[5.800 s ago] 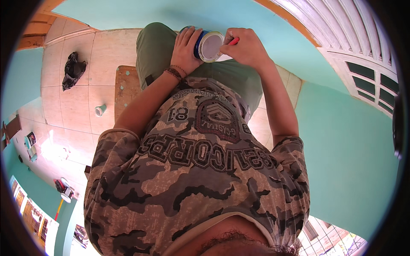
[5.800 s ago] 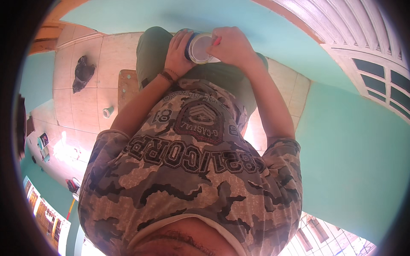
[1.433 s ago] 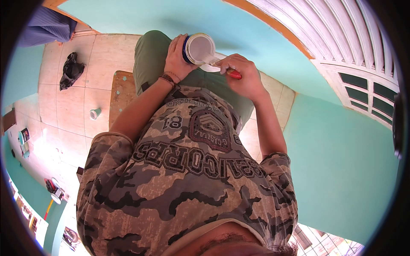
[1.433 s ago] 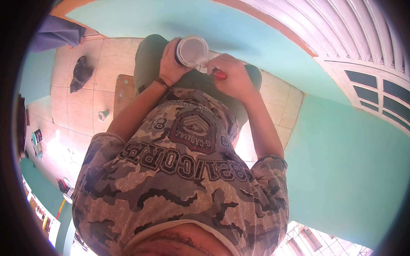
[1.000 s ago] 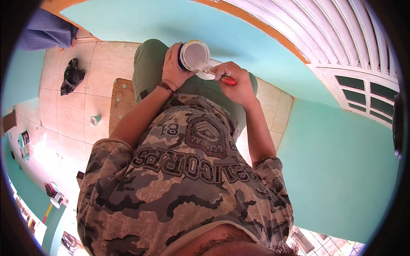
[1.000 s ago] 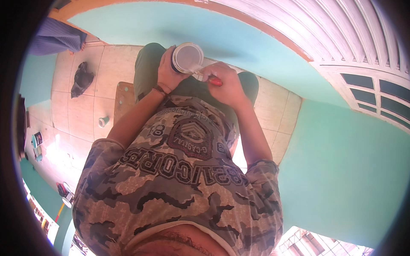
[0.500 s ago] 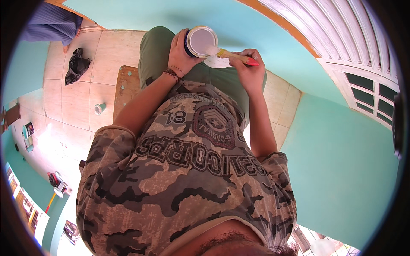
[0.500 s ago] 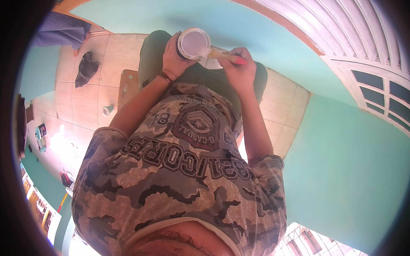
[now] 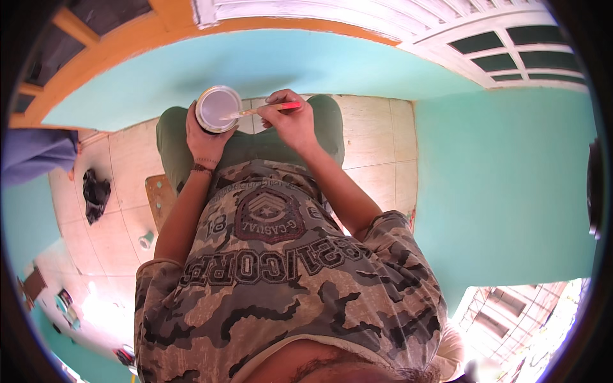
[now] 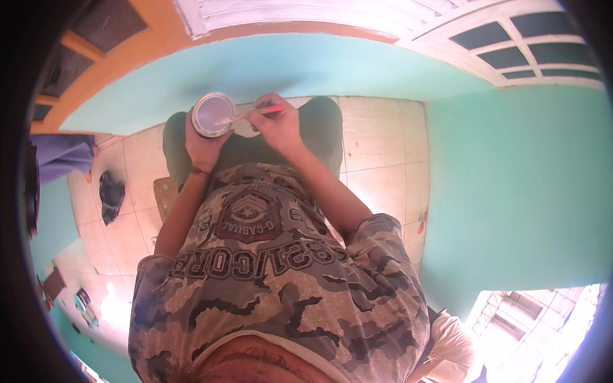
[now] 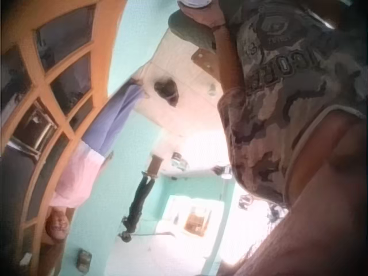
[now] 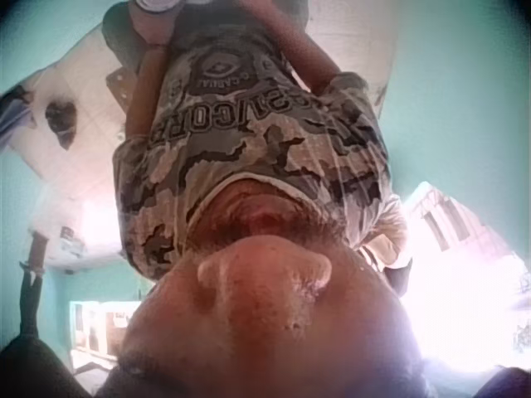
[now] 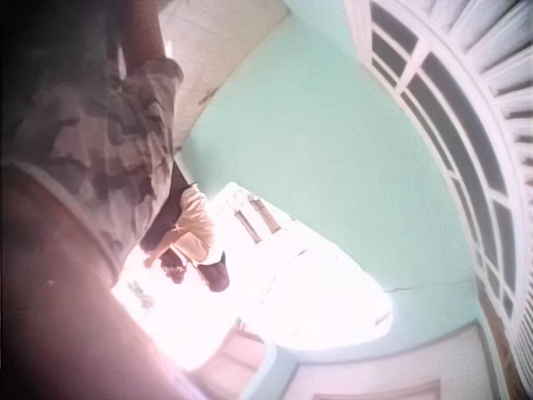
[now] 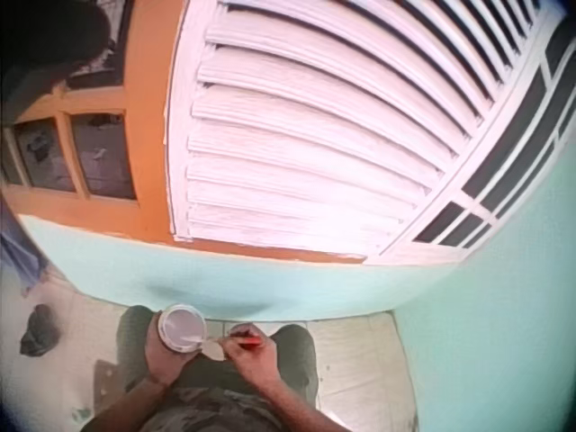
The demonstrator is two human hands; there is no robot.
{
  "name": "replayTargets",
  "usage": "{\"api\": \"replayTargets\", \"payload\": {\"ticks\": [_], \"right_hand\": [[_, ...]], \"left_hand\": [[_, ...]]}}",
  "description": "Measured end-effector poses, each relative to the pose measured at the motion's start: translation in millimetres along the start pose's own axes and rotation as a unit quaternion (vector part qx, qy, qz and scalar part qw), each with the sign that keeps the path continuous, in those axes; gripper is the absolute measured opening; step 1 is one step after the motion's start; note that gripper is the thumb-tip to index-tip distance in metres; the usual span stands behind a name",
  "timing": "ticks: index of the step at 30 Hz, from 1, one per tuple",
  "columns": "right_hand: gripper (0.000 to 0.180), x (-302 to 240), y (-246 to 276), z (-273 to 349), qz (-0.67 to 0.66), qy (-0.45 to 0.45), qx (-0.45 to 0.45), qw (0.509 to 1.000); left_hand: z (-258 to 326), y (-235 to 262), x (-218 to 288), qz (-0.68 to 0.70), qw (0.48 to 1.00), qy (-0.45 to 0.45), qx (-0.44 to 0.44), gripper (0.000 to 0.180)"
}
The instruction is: The person paints a white slatted wooden structure using a paintbrush and a small paint can. They repeatedly dip the brush into the can and apply white paint to the slats and frame.
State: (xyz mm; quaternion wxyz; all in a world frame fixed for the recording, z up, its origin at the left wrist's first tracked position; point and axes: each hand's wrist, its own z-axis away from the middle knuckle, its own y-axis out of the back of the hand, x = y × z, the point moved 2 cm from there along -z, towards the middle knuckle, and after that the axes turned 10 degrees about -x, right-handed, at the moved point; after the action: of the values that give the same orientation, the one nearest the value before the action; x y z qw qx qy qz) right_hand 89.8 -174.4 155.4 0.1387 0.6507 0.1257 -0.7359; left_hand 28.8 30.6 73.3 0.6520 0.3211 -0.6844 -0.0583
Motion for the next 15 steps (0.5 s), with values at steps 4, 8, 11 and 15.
{"api": "replayTargets", "payload": {"ticks": [4, 8, 11, 15], "right_hand": [[0.019, -10, -15, 1, -0.115, 0.003, 0.033, 0.993], [0.019, -4, -16, -1, -0.023, -0.049, 0.038, 0.998], [0.017, -5, -2, 7, -0.060, -0.057, 0.080, 0.993], [0.015, -11, 39, 16, -0.198, 0.053, 0.176, 0.963]], "left_hand": [[-2, 0, 5, -0.028, 0.999, 0.002, -0.016, 0.107], [-1, 3, 4, -0.025, 1.000, -0.003, -0.017, 0.107], [1, 5, 2, -0.023, 1.000, -0.002, -0.006, 0.108], [1, 12, -2, -0.025, 1.000, 0.012, 0.011, 0.108]]}}
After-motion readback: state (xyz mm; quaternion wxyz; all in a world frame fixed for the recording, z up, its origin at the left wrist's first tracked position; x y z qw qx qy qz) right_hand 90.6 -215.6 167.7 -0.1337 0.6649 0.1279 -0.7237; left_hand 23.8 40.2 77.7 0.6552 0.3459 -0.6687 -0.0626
